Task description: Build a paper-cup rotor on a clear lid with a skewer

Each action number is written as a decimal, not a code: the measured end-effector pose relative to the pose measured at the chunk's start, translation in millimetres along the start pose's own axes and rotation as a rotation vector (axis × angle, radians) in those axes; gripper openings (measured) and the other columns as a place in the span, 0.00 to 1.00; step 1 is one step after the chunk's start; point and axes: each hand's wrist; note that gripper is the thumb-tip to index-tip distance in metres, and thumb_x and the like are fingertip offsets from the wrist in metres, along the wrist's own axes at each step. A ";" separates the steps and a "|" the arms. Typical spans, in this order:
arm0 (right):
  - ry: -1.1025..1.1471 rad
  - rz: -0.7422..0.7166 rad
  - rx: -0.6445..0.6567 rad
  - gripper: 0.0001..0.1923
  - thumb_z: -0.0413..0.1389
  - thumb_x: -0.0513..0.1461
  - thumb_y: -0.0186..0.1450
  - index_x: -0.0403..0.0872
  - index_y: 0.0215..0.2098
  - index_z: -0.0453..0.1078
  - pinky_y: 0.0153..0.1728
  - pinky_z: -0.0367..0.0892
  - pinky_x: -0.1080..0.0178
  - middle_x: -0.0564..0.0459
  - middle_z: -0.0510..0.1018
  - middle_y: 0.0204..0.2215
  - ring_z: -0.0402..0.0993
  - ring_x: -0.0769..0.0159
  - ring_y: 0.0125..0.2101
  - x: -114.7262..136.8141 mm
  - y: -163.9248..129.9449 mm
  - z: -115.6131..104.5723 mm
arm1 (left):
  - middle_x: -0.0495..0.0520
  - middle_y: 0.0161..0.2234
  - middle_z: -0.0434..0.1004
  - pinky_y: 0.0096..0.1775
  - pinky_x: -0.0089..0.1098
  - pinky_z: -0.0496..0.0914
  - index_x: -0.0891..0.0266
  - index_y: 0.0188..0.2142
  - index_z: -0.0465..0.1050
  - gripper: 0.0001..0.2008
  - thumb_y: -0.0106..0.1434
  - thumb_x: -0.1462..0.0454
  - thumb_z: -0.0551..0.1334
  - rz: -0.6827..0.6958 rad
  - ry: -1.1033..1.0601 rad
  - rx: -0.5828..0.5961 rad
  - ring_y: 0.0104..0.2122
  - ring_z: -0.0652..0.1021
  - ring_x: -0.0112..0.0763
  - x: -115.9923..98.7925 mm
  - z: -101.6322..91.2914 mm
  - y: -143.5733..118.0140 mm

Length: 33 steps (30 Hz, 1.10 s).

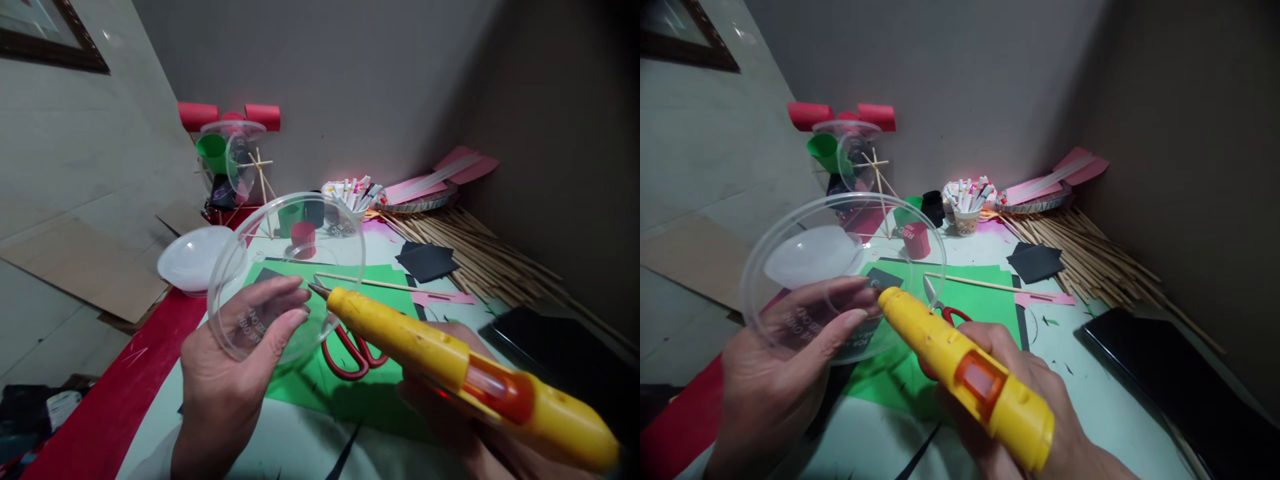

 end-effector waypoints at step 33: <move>-0.252 -0.145 0.043 0.09 0.54 0.42 0.71 0.56 0.45 0.76 0.25 0.76 0.66 0.52 0.79 0.33 0.76 0.64 0.25 12.5 10.9 6.0 | 0.46 0.37 0.89 0.45 0.28 0.80 0.52 0.41 0.85 0.09 0.59 0.61 0.73 -0.086 0.150 -0.055 0.39 0.86 0.34 5.5 5.0 -3.1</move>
Point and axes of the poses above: each hand's wrist, its own y-axis towards the middle knuckle, its own z-axis out of the palm, x = y × z
